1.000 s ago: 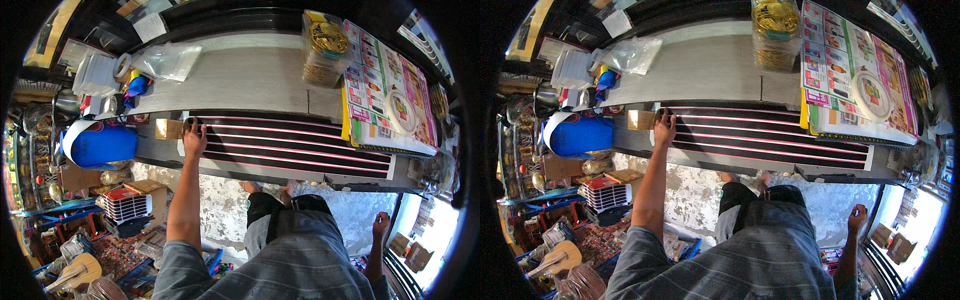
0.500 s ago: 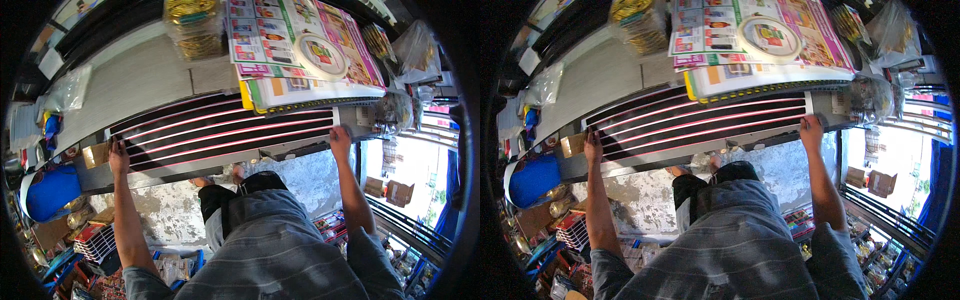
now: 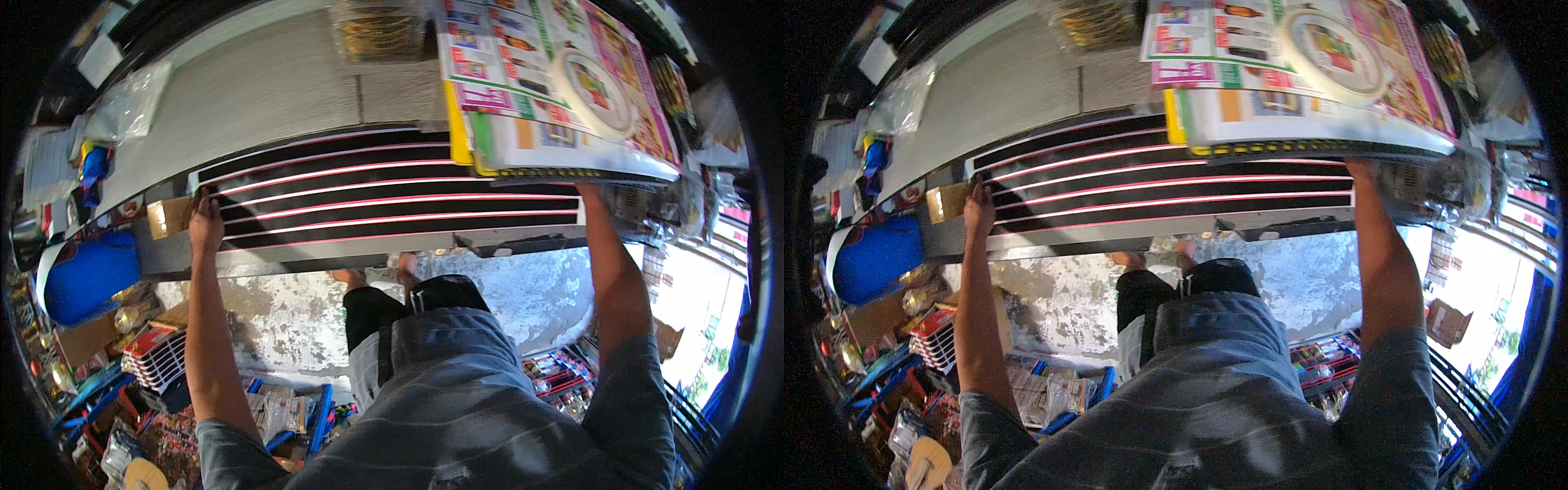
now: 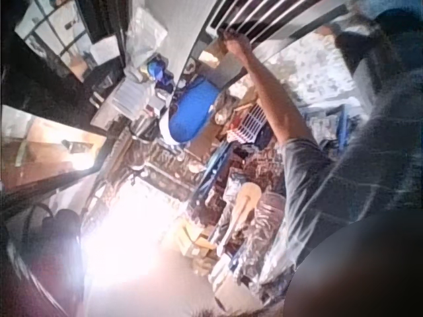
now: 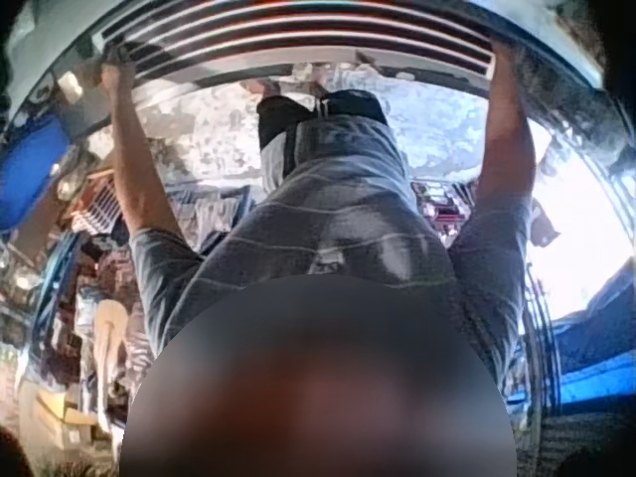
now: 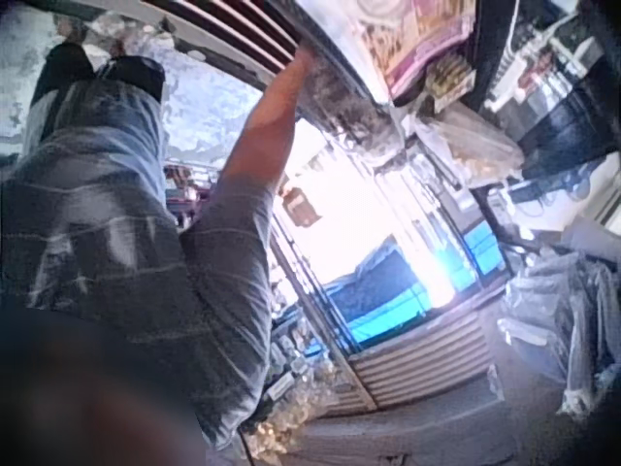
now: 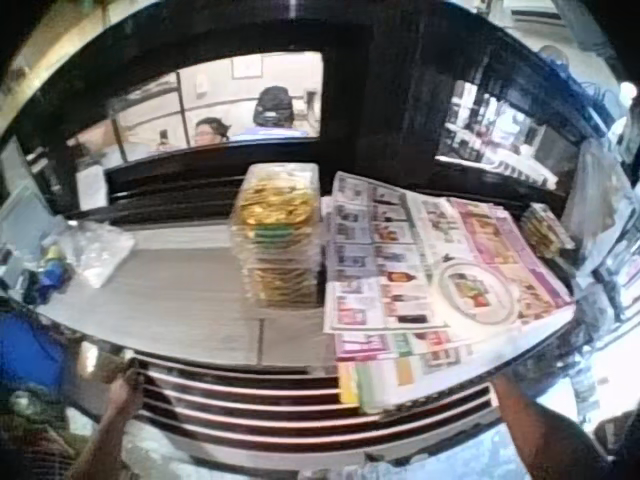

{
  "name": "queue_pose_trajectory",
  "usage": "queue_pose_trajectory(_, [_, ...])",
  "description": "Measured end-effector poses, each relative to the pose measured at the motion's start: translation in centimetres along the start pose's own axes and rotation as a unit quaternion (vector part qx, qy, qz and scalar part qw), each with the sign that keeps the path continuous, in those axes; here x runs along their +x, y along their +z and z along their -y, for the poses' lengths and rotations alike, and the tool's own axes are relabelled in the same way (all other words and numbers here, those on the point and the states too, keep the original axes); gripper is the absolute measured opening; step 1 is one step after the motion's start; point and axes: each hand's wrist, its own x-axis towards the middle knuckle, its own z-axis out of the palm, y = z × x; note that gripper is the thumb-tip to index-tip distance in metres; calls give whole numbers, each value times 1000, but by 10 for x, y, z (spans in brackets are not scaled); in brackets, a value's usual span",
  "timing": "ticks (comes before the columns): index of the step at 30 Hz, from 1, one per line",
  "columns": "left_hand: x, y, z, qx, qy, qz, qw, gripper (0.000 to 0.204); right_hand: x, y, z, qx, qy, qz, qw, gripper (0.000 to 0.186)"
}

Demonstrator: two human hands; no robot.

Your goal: The person installs LED light strips under a counter in a cluttered shop. They repeatedly position and press the strips into place, then use a roll of tape to secure them along the underside of the counter.

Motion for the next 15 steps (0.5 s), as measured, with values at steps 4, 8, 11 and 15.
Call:
queue_pose_trajectory(4, [-3,-2,-4,5,0,0,1000,55,9,2,-4,-18,8,16,1000,53])
queue_pose_trajectory(8, [-3,-1,-8,35,5,-14,999,56,10,2,-10,-26,13,21,999,54])
queue_pose_trajectory(11, [-1,1,-7,58,-8,-4,998,57,11,3,-14,-30,15,27,999,54])
queue_pose_trajectory(15, [2,1,-5,39,-6,5,999,57,13,3,-18,-34,15,29,999,55])
